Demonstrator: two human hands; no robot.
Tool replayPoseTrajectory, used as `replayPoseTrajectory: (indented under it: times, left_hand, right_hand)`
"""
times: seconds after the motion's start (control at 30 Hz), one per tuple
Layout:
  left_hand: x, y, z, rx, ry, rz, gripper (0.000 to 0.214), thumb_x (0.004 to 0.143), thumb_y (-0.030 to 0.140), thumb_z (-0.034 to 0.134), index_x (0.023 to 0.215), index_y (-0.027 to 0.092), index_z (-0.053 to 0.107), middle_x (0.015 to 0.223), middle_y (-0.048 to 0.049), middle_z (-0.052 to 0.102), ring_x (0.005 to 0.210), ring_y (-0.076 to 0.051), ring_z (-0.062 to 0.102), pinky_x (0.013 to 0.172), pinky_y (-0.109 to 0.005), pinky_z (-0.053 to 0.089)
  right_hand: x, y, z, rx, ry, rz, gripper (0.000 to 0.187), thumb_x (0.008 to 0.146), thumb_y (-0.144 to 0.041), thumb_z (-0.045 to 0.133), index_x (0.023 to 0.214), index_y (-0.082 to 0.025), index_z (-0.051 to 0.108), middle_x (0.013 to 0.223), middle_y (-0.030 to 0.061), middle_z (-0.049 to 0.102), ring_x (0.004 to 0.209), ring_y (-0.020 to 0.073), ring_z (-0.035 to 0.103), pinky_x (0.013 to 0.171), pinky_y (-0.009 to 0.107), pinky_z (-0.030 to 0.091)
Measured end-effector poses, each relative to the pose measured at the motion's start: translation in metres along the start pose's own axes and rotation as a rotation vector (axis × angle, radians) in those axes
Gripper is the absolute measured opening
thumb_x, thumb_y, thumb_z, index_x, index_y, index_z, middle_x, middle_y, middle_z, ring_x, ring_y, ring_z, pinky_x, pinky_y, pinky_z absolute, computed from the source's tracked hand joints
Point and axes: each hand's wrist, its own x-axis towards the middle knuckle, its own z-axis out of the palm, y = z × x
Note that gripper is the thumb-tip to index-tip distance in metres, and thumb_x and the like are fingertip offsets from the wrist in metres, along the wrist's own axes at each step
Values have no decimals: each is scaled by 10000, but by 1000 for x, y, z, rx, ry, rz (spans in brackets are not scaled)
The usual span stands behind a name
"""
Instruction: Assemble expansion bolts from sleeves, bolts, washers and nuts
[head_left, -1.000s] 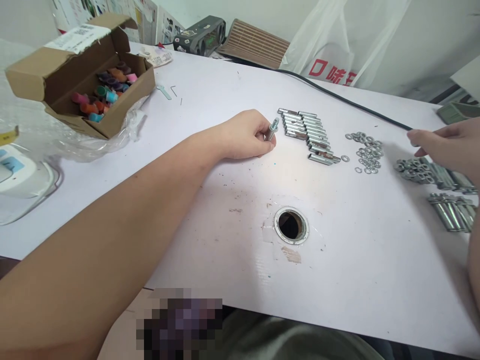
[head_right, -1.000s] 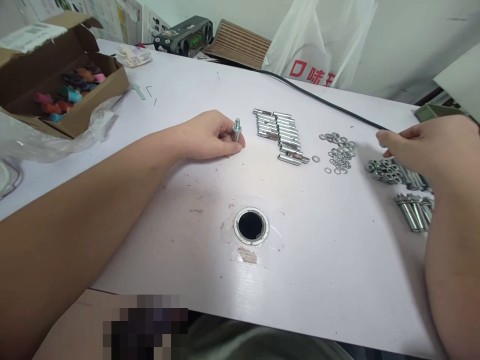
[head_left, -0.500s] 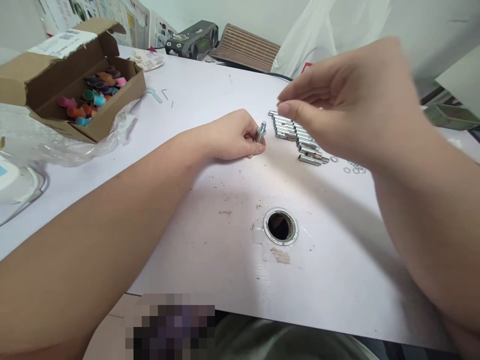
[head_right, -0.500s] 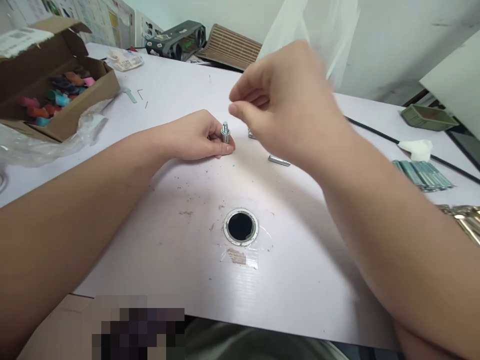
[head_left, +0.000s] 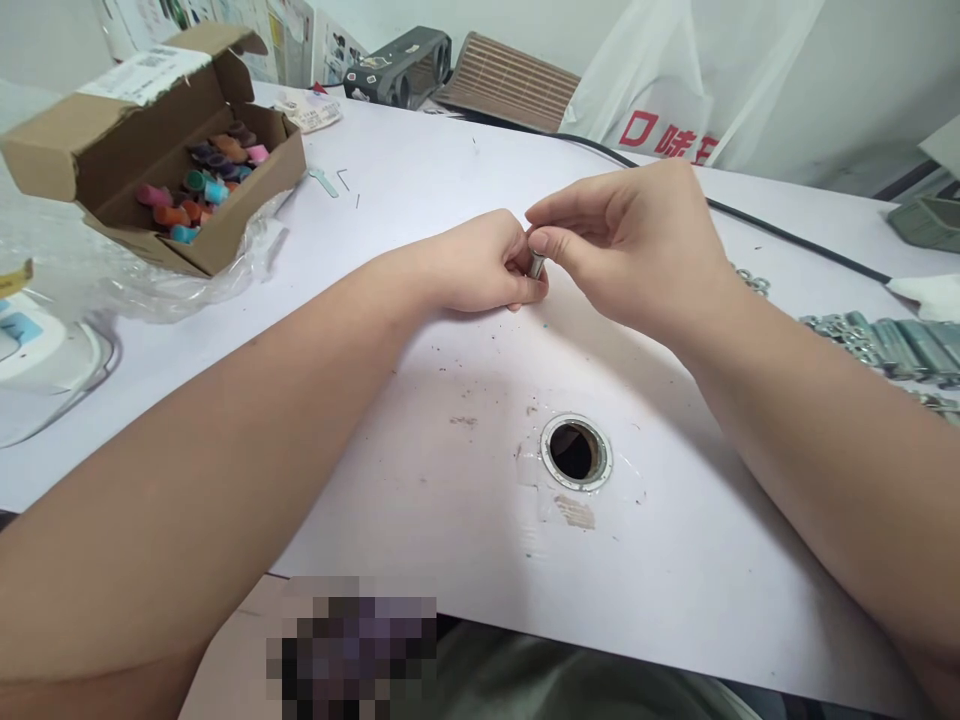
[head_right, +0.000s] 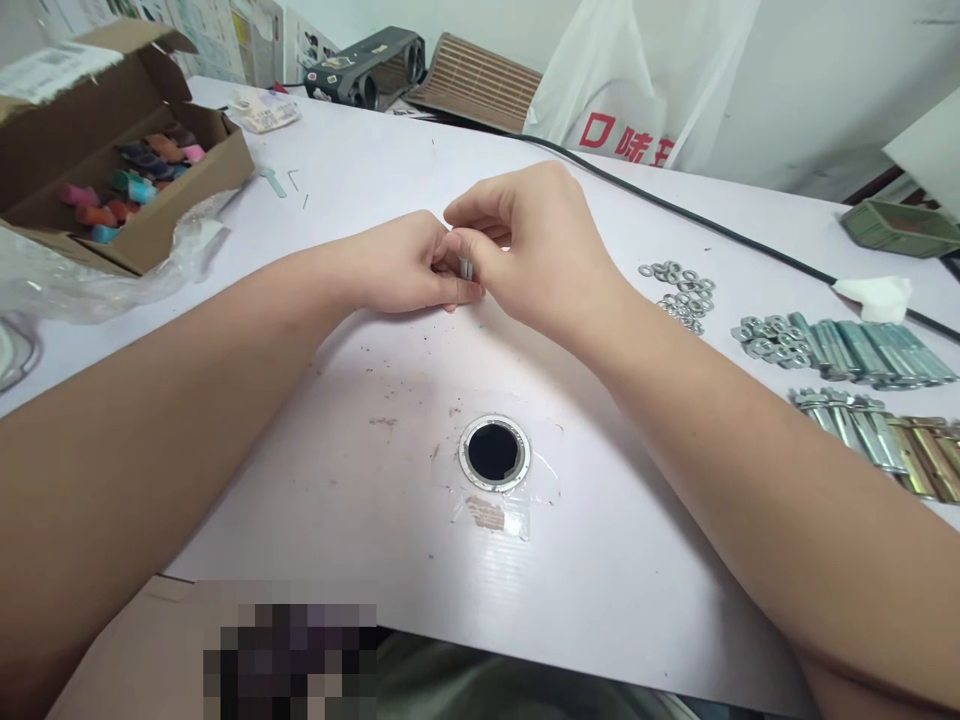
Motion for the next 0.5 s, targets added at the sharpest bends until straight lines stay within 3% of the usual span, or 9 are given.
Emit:
replayPoseTrajectory:
  times: [0.07,0.23,0.5]
  left_hand:
    - [0,0,0,-8,-9,-3,140,813,304,733,762,174,721,650,-8,560,725,-173,599,760,-322,422]
    - [-1,1,0,-29,-17,-9,142,816,298,730,794,158,731,684,-14,569,778,-185,627,792,-325,438]
    - [3,-6,2,-62,-22,33,163,807,338,748,798,175,746,697,-23,613,763,-182,630,760,-327,458]
  right_hand:
    - [-2,5,4,103,46,39,96,815,-189,884,875,-220,816,955,84,823,915,313,779,959,554,666]
    - [-7,16,11,196,171,28,216,764,-277,971,899,-201,820,943,72,810,896,293,775,939,554,684]
    - [-9,33,22,241,181,2,184,843,-357,916,940,-226,831,990,57,818,931,284,790,925,509,691]
